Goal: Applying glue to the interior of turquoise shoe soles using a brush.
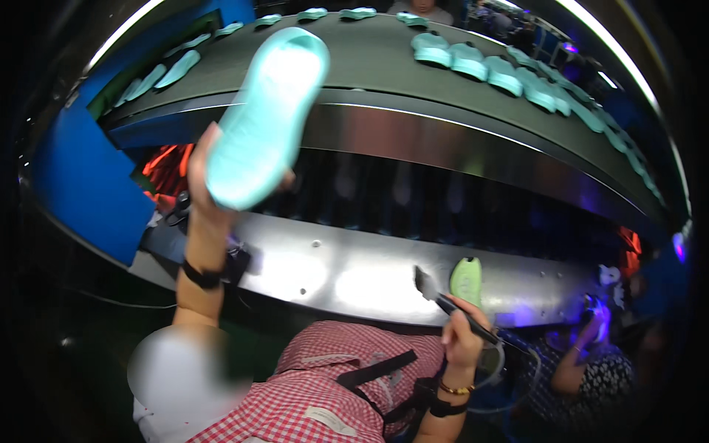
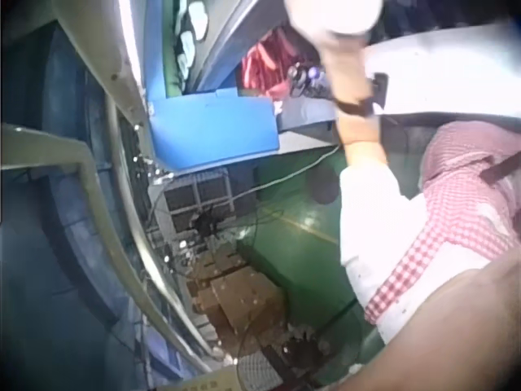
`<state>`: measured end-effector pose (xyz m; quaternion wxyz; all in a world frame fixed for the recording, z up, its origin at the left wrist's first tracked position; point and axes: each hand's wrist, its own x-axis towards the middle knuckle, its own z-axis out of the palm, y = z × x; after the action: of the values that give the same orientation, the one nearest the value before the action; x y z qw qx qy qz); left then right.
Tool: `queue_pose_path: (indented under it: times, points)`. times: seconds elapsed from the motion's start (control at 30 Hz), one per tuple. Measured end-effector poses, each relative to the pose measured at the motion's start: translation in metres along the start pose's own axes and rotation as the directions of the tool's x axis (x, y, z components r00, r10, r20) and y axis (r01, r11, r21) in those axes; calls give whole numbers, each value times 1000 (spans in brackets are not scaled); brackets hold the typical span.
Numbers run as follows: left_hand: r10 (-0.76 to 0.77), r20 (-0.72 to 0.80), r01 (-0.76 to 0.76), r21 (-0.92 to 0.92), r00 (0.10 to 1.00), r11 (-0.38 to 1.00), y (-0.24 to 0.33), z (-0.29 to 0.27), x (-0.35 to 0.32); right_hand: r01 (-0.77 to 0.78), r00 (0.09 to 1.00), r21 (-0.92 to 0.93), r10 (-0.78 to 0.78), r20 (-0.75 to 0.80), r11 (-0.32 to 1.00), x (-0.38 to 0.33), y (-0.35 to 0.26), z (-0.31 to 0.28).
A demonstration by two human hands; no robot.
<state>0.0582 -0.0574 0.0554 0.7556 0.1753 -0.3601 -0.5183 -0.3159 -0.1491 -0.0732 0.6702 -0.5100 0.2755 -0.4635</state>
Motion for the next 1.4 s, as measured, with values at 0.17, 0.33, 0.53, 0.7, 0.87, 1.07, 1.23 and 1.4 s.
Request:
queue_pose_path:
  times: [0.17,0.33,0.53,0.7,0.87,1.07,1.23,1.4]
  points:
    - [306,-557,-558,-364,772,746,36,-28,66,-65,984,178,92,-150,982,10,17,-11]
    - [-271,97,254,158,958,954,-126,64,10,-121,938,208,180,-295,971,4,30,-43]
    - [-563,813,449,450,152,772,-236,158,-96,-76,956,65,91,-280,995,-12,20,-54]
    - [-705,705,487,646,-84,588,-234,180,-104,-77,937,66,95,-338,995,-28,22,-67]
    - [-497,855,651,464,-149,601,-223,198,-106,-85,933,60,100,-345,995,-34,28,-71]
    - [49,996,637,13,-80,771,-202,260,-100,-59,954,63,75,-290,996,-19,37,-59]
    - [496,854,386,-409,-157,827,-209,272,-102,-197,970,17,197,-142,980,21,57,-44]
    - [-42,992,-572,104,122,813,-189,226,-20,-157,974,52,163,-159,986,35,31,-52]
